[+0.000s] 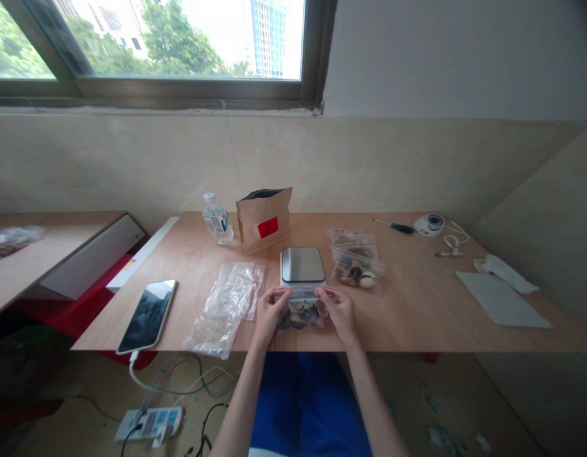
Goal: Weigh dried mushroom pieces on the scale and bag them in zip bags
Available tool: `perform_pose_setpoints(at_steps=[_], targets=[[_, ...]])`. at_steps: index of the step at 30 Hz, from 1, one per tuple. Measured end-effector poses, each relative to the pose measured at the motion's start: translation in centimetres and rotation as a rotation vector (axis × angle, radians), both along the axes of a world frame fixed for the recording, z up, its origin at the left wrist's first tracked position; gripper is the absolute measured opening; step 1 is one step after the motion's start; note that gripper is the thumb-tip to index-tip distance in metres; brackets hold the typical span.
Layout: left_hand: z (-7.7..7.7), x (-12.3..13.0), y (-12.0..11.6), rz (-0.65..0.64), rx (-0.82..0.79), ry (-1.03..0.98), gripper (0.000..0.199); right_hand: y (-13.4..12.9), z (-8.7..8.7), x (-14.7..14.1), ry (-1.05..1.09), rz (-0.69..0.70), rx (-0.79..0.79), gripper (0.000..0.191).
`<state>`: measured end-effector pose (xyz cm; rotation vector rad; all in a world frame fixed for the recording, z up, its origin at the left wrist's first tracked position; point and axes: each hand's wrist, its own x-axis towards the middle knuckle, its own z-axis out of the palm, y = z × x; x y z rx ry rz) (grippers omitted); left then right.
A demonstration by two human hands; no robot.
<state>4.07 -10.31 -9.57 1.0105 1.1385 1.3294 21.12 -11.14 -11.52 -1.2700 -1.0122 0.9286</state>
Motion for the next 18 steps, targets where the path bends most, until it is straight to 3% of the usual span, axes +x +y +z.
perform_pose_setpoints(at_steps=[8, 13, 18], targets=[[-0.78, -0.17, 0.18, -0.053, 0.086, 0.022, 0.024, 0.0, 0.41, 0.07, 0.022, 0.014, 0.031, 0.024], [-0.55, -0.08, 0.15, -0.087, 0.051, 0.068, 0.027, -0.04, 0.43, -0.12, 0.059, 0.098, -0.016, 0.029], [-0.18, 0.01, 0.09, -0.097, 0.077, 0.103, 0.024, 0.03, 0.38, -0.23, 0.034, 0.083, -0.005, 0.024]])
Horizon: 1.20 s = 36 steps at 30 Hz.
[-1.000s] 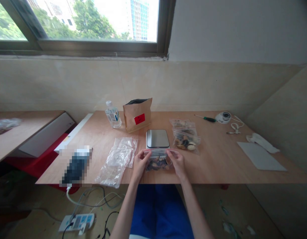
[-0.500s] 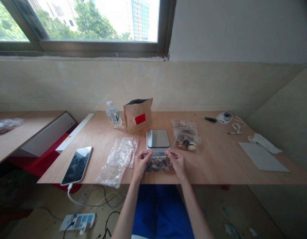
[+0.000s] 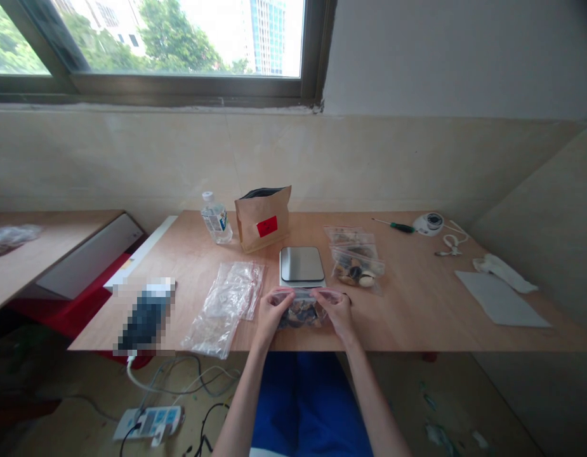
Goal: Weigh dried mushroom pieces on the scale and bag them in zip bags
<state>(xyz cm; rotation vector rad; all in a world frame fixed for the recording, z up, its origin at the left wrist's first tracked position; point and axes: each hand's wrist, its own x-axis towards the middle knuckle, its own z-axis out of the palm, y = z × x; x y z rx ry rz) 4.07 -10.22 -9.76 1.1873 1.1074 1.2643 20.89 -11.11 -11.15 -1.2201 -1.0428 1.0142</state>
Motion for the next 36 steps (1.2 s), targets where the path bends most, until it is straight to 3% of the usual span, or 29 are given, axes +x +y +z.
perform_pose_setpoints(at_steps=[13, 23, 36], targets=[[0.1, -0.1, 0.0, 0.029, -0.032, 0.012, 0.026, -0.1, 0.0, -0.4, -0.045, -0.052, 0.042, 0.021], [0.6, 0.0, -0.4, -0.108, -0.027, 0.001, 0.024, -0.6, 0.8, -1.6, -0.084, 0.132, 0.09, 0.016], [0.9, 0.0, -0.6, -0.099, -0.007, 0.038, 0.024, -0.7, 0.6, -1.8, -0.064, 0.079, 0.114, 0.012]])
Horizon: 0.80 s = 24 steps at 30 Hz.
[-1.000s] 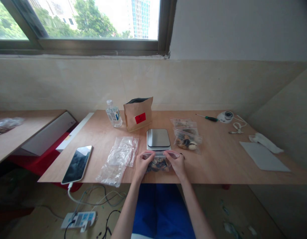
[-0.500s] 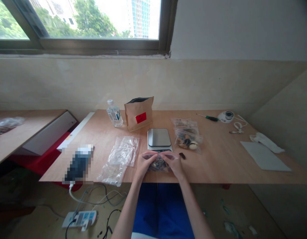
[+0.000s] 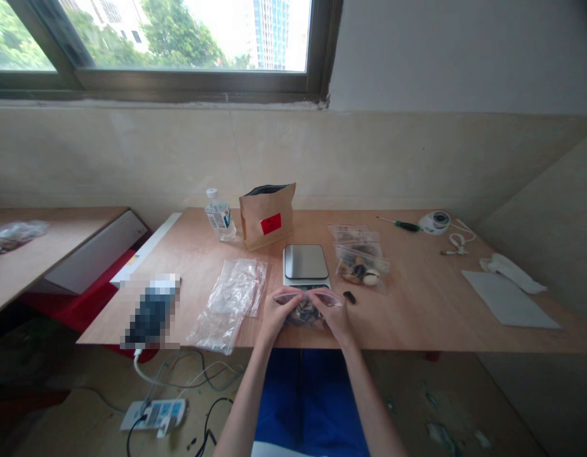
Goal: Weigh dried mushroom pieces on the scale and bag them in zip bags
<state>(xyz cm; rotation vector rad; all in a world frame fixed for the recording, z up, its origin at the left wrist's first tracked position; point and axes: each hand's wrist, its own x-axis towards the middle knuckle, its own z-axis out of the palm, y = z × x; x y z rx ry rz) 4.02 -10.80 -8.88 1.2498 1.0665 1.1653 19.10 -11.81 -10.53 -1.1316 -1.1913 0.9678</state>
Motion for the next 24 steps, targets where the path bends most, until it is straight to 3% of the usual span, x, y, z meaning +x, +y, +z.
perform_pose_setpoints(at_steps=[12, 24], targets=[[-0.5, -0.03, -0.08, 0.051, 0.026, 0.012, 0.023, -0.13, 0.01, -0.01, -0.053, 0.0, -0.001, 0.017], [-0.15, 0.34, -0.04, -0.001, 0.063, -0.001, 0.024, 0.19, -0.35, -0.37, -0.029, 0.009, 0.026, 0.016]])
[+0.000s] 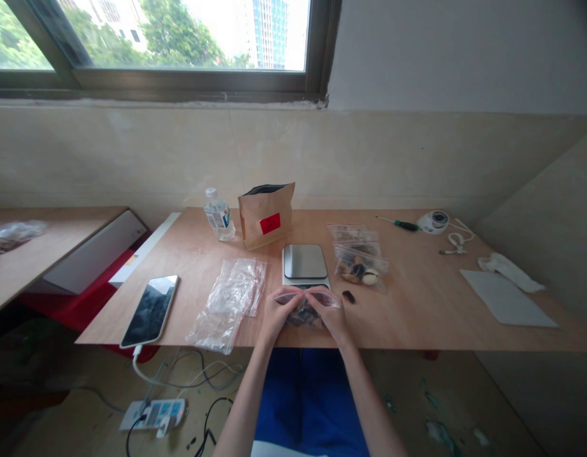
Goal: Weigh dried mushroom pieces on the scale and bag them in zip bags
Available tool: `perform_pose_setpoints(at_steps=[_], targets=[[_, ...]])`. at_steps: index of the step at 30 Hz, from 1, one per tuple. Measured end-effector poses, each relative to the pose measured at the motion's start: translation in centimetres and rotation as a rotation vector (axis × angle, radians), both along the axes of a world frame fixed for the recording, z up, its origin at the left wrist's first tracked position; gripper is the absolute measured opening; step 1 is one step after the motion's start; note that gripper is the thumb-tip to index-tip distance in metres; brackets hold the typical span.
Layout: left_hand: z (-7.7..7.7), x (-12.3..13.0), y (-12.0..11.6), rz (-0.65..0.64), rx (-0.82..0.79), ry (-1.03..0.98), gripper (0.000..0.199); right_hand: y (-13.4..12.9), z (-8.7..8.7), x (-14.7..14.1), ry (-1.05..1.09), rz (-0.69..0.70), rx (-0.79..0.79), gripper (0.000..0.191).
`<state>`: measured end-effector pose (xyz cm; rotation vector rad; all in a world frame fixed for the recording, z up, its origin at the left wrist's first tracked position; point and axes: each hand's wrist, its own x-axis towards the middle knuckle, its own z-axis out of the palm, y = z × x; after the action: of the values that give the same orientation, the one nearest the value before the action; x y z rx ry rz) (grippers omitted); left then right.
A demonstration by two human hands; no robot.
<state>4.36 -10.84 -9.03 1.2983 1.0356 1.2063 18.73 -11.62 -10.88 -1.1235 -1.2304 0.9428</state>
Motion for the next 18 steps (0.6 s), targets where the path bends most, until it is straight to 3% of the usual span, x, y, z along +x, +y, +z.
perform_pose_setpoints(at_steps=[10, 18], targets=[[-0.46, 0.08, 0.13, 0.031, -0.019, -0.021, 0.025, 0.1, -0.14, -0.73, -0.026, -0.088, 0.045, 0.017], [-0.36, -0.21, 0.17, 0.079, -0.039, -0.03, 0.028, -0.08, 0.04, -0.24, 0.069, -0.119, -0.067, 0.023]])
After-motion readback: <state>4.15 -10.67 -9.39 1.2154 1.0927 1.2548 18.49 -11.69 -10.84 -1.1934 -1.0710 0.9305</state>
